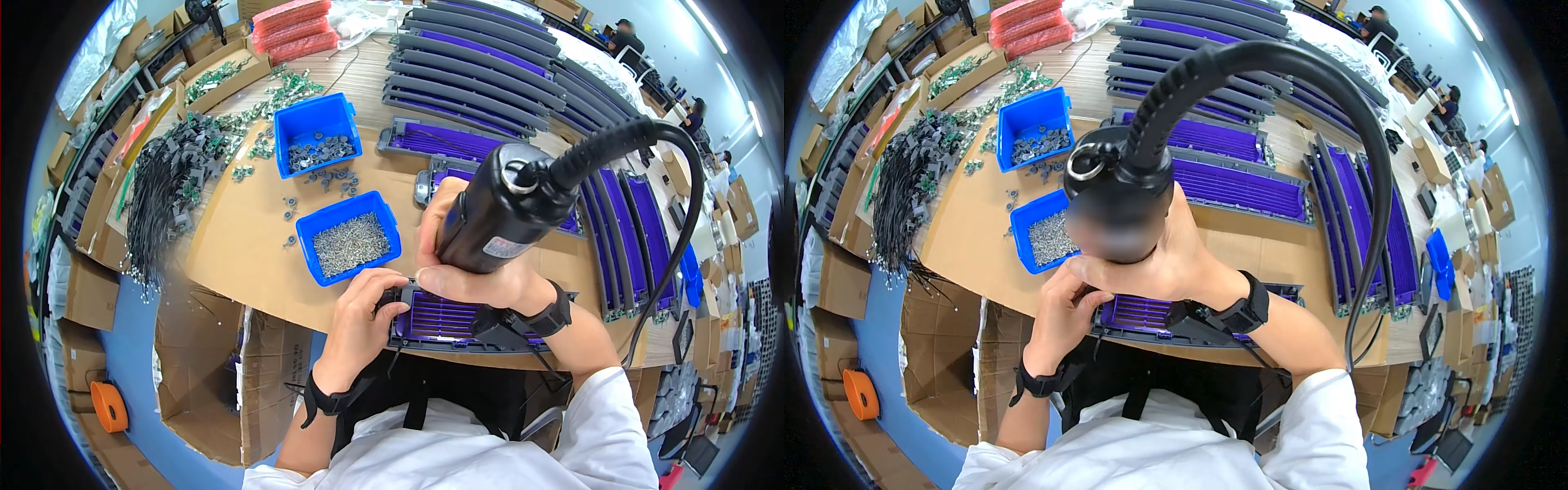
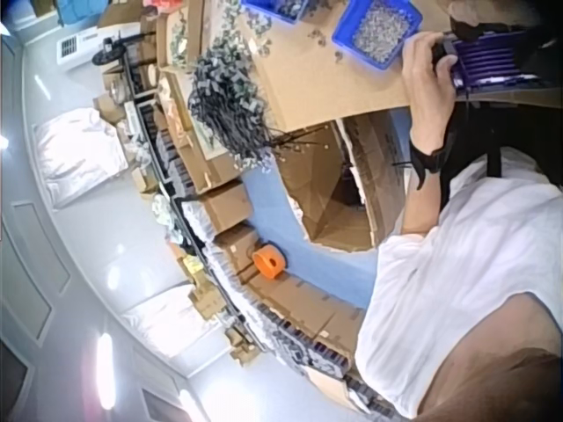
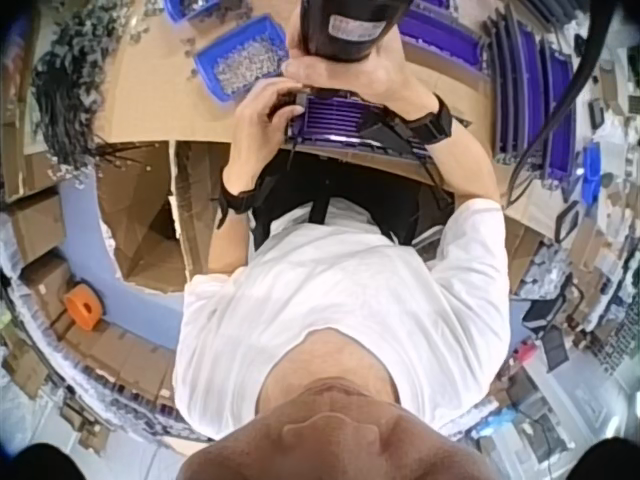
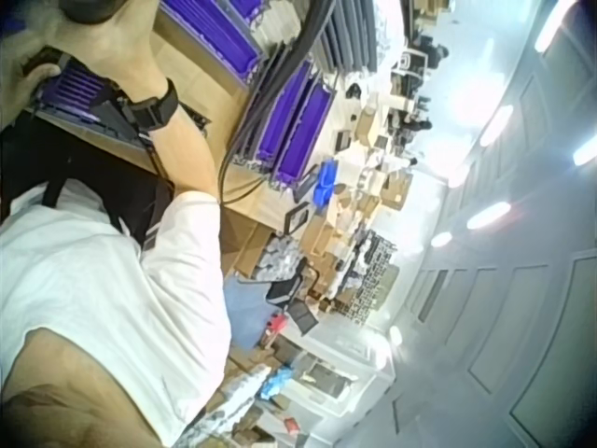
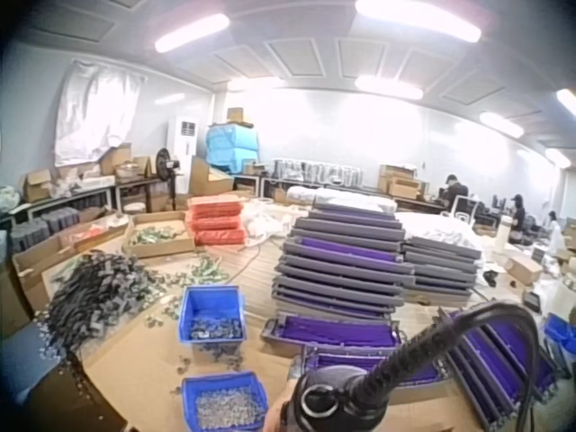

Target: The person uses a handheld electric screwdriver to fasten screws into a purple plastic electronic component. They repeatedly pick up screws from a blue bin, position them on the component, and drive them in. The person works on a single unit for the duration of the clip, moving the tool between different screw holes.

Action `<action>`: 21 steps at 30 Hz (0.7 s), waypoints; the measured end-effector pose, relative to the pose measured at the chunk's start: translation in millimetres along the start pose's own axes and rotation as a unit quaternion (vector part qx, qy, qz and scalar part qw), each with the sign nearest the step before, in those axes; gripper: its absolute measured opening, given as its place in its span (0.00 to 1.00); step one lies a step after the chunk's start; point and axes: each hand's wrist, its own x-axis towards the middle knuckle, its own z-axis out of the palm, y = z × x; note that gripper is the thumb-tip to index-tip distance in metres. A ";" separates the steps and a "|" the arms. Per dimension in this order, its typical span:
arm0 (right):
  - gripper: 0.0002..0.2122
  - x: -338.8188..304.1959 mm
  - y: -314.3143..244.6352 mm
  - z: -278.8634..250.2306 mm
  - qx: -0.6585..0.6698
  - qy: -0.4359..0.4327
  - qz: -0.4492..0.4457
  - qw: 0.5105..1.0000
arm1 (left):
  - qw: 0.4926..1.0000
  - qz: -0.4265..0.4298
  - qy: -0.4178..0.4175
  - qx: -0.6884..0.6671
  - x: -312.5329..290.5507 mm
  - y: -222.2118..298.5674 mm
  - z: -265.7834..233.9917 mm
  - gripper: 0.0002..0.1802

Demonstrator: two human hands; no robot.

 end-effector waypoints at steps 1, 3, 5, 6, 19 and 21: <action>0.10 -0.2 1.2 -0.3 0.014 0.003 0.006 1.000 | 1.000 -0.002 0.001 -0.010 0.4 -1.2 0.8 0.18; 0.11 -0.7 3.2 -0.2 0.043 0.009 0.017 0.999 | 1.000 -0.001 -0.003 -0.023 1.0 -4.4 1.9 0.18; 0.12 -1.2 5.4 2.3 0.063 0.018 0.018 0.998 | 1.000 0.005 -0.010 -0.025 1.7 -7.8 0.0 0.18; 0.13 -1.6 5.9 3.2 0.073 0.021 0.018 0.997 | 1.000 0.003 -0.013 -0.016 1.5 -6.0 -0.9 0.18; 0.16 -5.6 -4.7 -4.9 0.012 0.038 -0.034 0.999 | 0.999 0.016 0.003 0.034 -2.4 0.5 1.0 0.17; 0.16 -7.0 -13.2 -9.4 0.009 0.091 -0.040 0.995 | 0.999 0.032 0.007 0.032 1.0 1.1 2.0 0.17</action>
